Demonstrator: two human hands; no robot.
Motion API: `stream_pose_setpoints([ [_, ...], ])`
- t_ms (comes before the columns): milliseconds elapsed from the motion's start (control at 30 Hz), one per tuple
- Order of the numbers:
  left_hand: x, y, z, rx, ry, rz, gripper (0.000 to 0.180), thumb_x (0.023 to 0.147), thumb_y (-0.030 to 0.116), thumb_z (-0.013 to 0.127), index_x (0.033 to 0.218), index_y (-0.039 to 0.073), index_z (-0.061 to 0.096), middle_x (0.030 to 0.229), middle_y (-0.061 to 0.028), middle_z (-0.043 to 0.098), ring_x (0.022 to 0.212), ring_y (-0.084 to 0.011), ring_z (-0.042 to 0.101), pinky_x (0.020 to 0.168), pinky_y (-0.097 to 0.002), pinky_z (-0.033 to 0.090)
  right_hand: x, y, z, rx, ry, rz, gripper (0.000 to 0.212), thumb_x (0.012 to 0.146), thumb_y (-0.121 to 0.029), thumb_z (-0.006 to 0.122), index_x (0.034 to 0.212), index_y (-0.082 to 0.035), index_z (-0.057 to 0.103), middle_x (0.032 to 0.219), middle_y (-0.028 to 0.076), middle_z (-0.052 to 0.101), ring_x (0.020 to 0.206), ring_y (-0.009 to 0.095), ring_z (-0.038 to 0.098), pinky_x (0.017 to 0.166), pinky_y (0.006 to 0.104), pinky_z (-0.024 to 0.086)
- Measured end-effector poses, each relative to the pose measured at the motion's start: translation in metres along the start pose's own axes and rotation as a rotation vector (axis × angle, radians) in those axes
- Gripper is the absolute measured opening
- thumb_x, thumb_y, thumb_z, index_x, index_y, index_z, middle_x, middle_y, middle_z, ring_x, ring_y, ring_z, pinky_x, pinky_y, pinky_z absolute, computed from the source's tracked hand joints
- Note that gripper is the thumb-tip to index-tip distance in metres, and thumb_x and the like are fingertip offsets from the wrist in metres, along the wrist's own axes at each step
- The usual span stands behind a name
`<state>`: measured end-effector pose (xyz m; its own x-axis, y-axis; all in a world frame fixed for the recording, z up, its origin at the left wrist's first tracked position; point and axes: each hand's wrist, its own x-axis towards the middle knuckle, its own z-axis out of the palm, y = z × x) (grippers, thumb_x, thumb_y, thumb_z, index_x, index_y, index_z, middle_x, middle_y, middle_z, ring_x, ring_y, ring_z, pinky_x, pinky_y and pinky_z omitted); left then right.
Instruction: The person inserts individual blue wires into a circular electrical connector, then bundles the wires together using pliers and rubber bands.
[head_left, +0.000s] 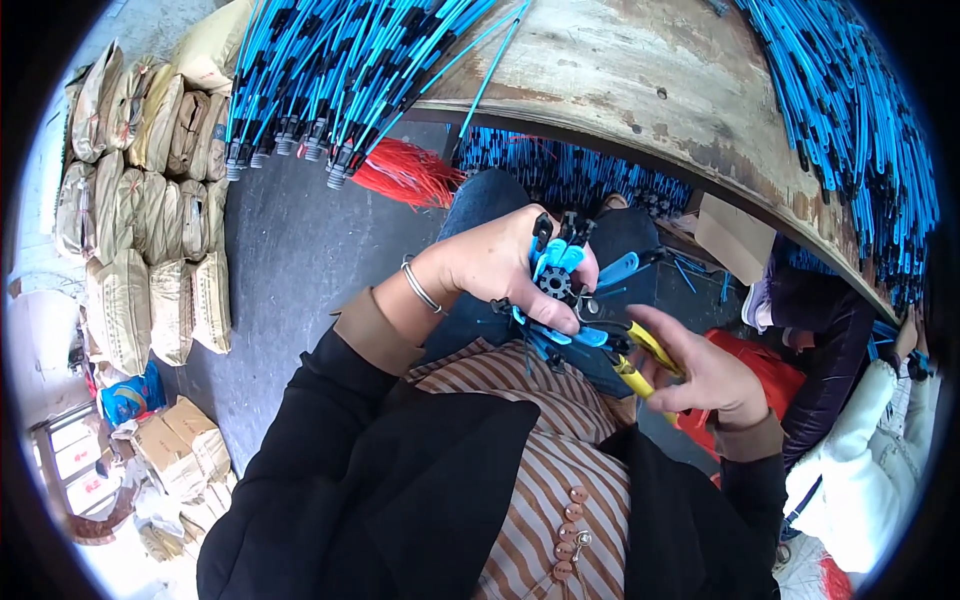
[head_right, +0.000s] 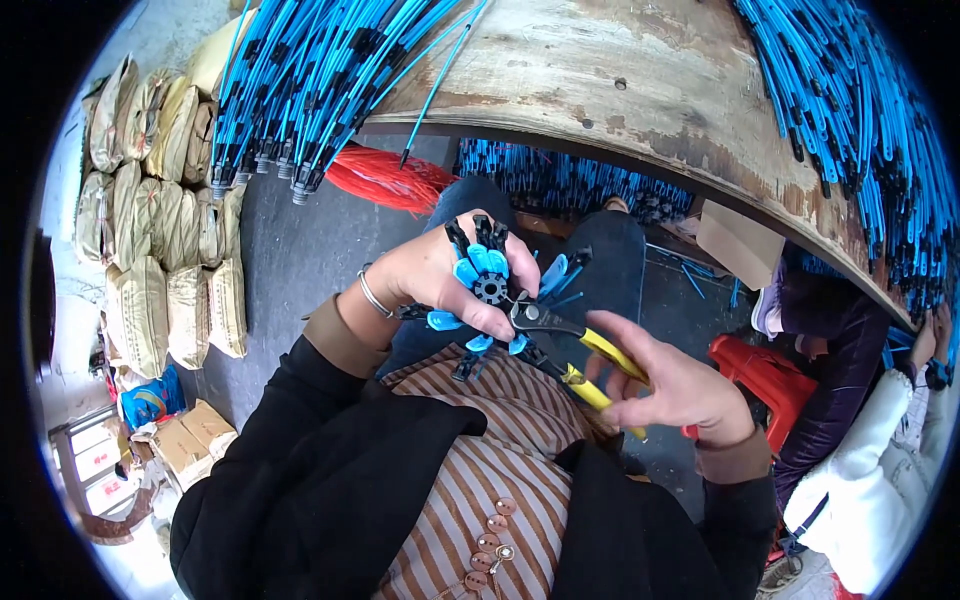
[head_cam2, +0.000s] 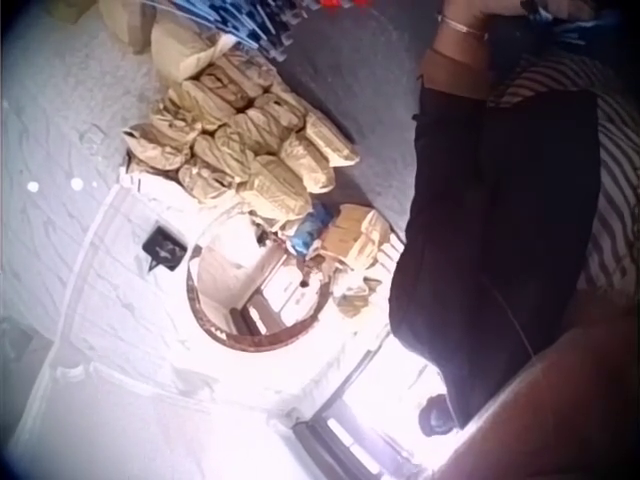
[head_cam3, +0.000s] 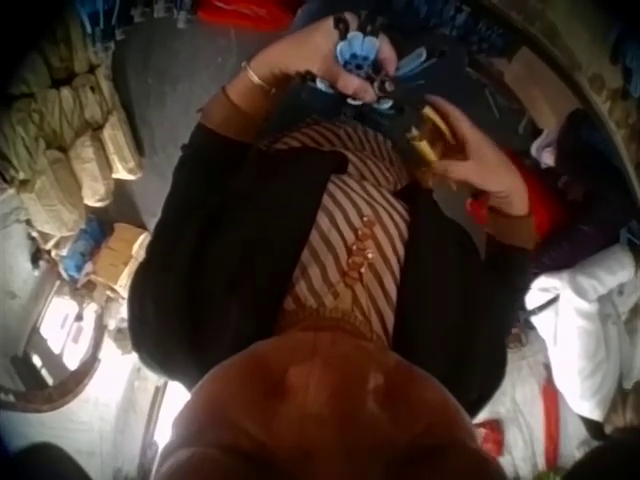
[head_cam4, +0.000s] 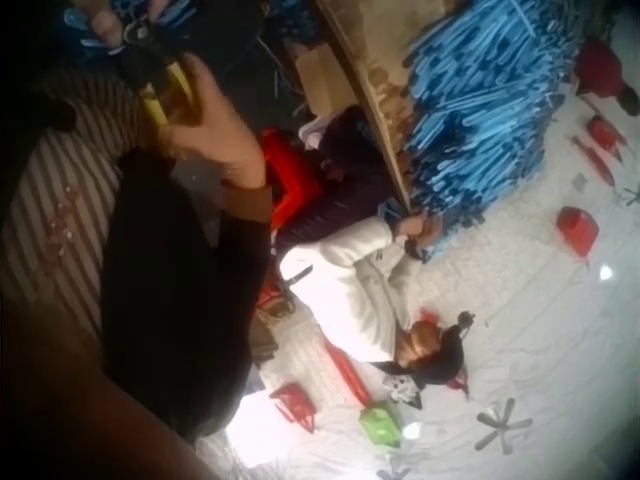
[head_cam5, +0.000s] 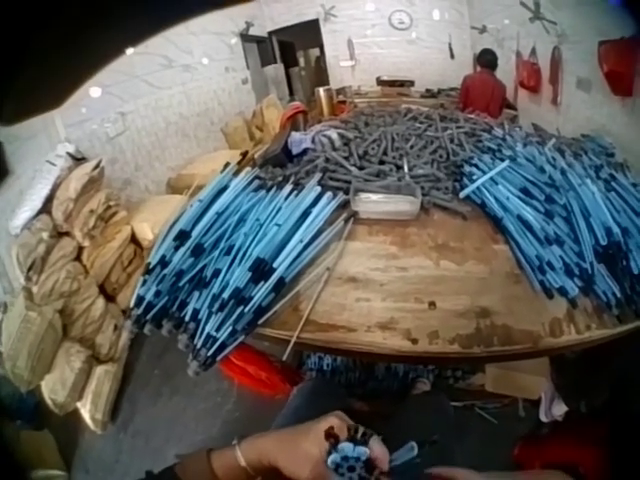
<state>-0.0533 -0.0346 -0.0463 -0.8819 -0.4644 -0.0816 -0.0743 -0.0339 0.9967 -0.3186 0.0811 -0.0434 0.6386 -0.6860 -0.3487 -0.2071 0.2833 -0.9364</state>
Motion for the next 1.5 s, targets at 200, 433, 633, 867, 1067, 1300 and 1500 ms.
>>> stream_pose_setpoints([
  [200, 0.0, -0.005, 0.004, -0.033, 0.112, -0.01, 0.038, 0.058, 0.015, 0.085, 0.088, 0.001, 0.066, 0.079, -0.005, 0.065, 0.072, -0.0113, 0.06, 0.065, -0.0254, 0.048, -0.004, -0.008, 0.021, -1.052, 0.533, -0.199, 0.07, 0.065, -0.009, 0.08, 0.123, 0.001, 0.043, 0.079, 0.002, 0.059, 0.067, 0.012, 0.057, 0.066, 0.0248, 0.048],
  [433, 0.0, -0.001, 0.001, -0.043, -0.135, 0.022, 0.035, 0.059, 0.01, 0.083, 0.088, -0.001, 0.067, 0.085, -0.0084, 0.067, 0.077, -0.0141, 0.063, 0.068, -0.0266, 0.05, 0.006, 0.043, 0.013, 0.673, -0.405, 0.268, 0.076, 0.069, -0.004, 0.074, 0.132, 0.002, 0.033, 0.078, 0.01, 0.061, 0.066, 0.021, 0.062, 0.062, 0.0304, 0.049],
  [633, -0.005, -0.004, 0.005, -0.021, -0.021, 0.02, 0.033, 0.059, 0.012, 0.084, 0.085, 0.0, 0.066, 0.079, -0.0054, 0.065, 0.072, -0.0117, 0.06, 0.065, -0.0255, 0.048, 0.01, 0.043, 0.022, 0.375, -0.257, 0.116, 0.084, 0.066, -0.005, 0.076, 0.136, 0.001, 0.029, 0.098, 0.016, 0.058, 0.086, 0.024, 0.06, 0.073, 0.0316, 0.048],
  [867, -0.004, 0.0, 0.012, -0.045, 0.138, -0.08, 0.034, 0.057, 0.011, 0.085, 0.083, 0.002, 0.065, 0.077, -0.0029, 0.063, 0.072, -0.011, 0.058, 0.066, -0.0249, 0.046, 0.003, 0.001, 0.031, -0.698, 0.291, -0.099, 0.087, 0.064, 0.006, 0.064, 0.14, -0.001, 0.022, 0.117, 0.021, 0.045, 0.101, 0.033, 0.054, 0.086, 0.0392, 0.044],
  [1067, -0.004, -0.001, 0.011, 0.006, 0.143, -0.016, 0.033, 0.06, 0.014, 0.085, 0.081, 0.002, 0.063, 0.072, -0.0004, 0.061, 0.068, -0.0075, 0.054, 0.063, -0.0233, 0.046, 0.001, -0.006, 0.03, -0.744, 0.308, 0.001, 0.073, 0.067, 0.007, 0.06, 0.134, -0.001, 0.032, 0.109, 0.022, 0.052, 0.095, 0.037, 0.057, 0.08, 0.0358, 0.047],
  [1300, -0.007, -0.001, 0.007, -0.016, 0.033, -0.005, 0.034, 0.059, 0.013, 0.084, 0.085, 0.001, 0.065, 0.075, -0.0026, 0.064, 0.069, -0.0091, 0.057, 0.065, -0.0244, 0.047, -0.01, -0.018, -0.003, -0.141, -0.078, 0.192, 0.061, 0.071, 0.0, 0.067, 0.126, 0.0, 0.042, 0.093, 0.019, 0.062, 0.076, 0.027, 0.065, 0.069, 0.0294, 0.05],
  [1500, -0.004, -0.001, 0.005, -0.032, -0.094, 0.092, 0.037, 0.056, 0.007, 0.084, 0.088, 0.001, 0.067, 0.079, -0.006, 0.066, 0.071, -0.0137, 0.061, 0.066, -0.0248, 0.048, 0.009, 0.071, 0.032, 0.851, -0.428, 0.162, 0.078, 0.069, -0.009, 0.074, 0.135, 0.0, 0.035, 0.082, 0.011, 0.064, 0.071, 0.016, 0.064, 0.063, 0.025, 0.048],
])
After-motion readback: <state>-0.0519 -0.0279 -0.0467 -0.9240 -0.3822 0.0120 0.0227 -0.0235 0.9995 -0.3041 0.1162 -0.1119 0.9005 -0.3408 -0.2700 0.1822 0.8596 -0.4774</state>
